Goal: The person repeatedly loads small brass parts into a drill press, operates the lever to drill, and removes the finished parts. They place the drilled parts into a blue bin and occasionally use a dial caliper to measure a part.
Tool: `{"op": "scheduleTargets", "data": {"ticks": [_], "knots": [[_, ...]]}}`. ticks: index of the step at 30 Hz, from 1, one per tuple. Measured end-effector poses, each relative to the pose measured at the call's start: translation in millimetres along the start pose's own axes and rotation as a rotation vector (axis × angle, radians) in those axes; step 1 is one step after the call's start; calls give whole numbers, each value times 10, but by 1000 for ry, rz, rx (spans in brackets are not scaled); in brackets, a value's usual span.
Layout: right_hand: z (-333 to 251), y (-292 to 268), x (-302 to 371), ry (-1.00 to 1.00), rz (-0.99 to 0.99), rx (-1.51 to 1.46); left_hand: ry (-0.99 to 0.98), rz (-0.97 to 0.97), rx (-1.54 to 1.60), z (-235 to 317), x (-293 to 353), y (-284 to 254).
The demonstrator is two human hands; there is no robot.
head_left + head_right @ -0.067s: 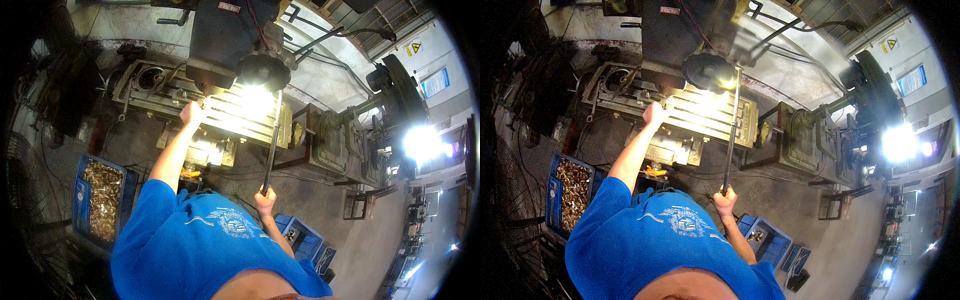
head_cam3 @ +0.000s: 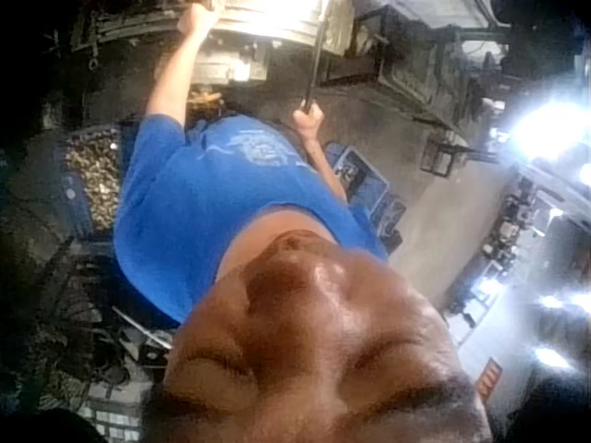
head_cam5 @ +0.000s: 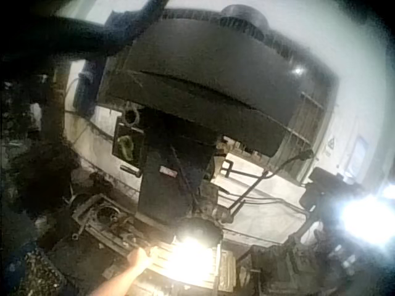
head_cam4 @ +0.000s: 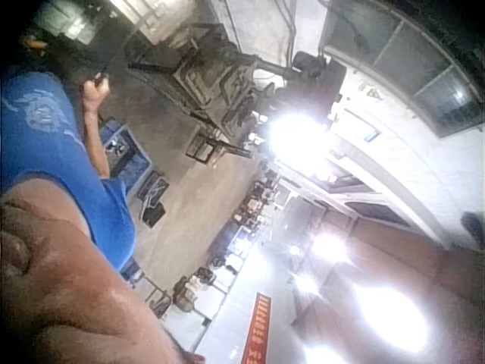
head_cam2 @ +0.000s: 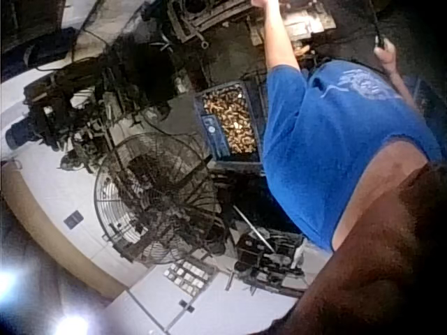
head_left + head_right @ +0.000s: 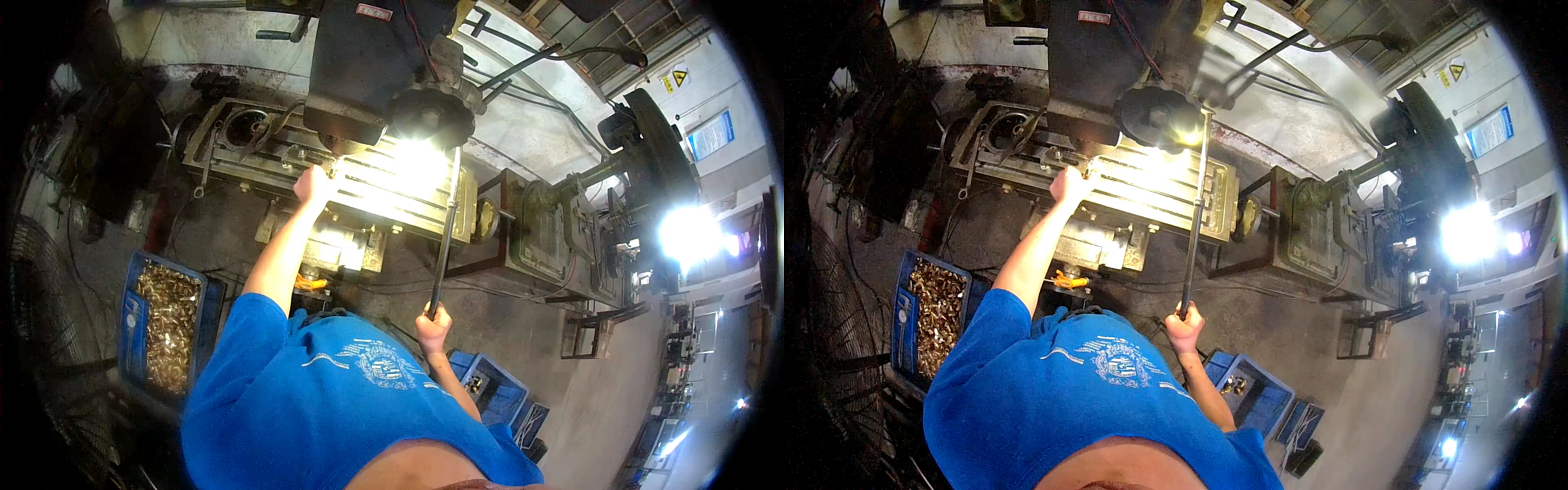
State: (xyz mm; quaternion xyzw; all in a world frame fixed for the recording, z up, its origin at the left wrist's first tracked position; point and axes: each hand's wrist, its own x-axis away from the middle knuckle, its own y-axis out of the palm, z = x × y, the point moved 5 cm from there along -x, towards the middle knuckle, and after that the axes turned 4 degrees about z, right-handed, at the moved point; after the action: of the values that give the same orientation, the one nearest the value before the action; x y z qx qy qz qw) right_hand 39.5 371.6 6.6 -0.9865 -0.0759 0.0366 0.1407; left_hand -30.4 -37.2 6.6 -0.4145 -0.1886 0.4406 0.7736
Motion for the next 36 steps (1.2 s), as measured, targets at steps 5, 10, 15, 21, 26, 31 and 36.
{"op": "scheduleTargets", "data": {"ticks": [5,10,15,21,26,31,36], "knots": [[-49,8,2,17,-8,22,-7,5,-4,-30,-20,41],[-24,9,-3,0,-3,22,-8,-5,-15,-28,-23,48],[-10,2,-18,-39,2,56,4,7,-8,-41,-38,72],[3,7,-20,-21,-8,40,1,-3,-6,-41,-37,71],[-1,4,-21,7,-8,16,1,-18,-8,30,9,-18],[1,19,-23,13,-7,2,-5,-12,1,17,14,-38],[74,9,-39,-9,-2,14,-6,-9,8,22,14,-30]]}}
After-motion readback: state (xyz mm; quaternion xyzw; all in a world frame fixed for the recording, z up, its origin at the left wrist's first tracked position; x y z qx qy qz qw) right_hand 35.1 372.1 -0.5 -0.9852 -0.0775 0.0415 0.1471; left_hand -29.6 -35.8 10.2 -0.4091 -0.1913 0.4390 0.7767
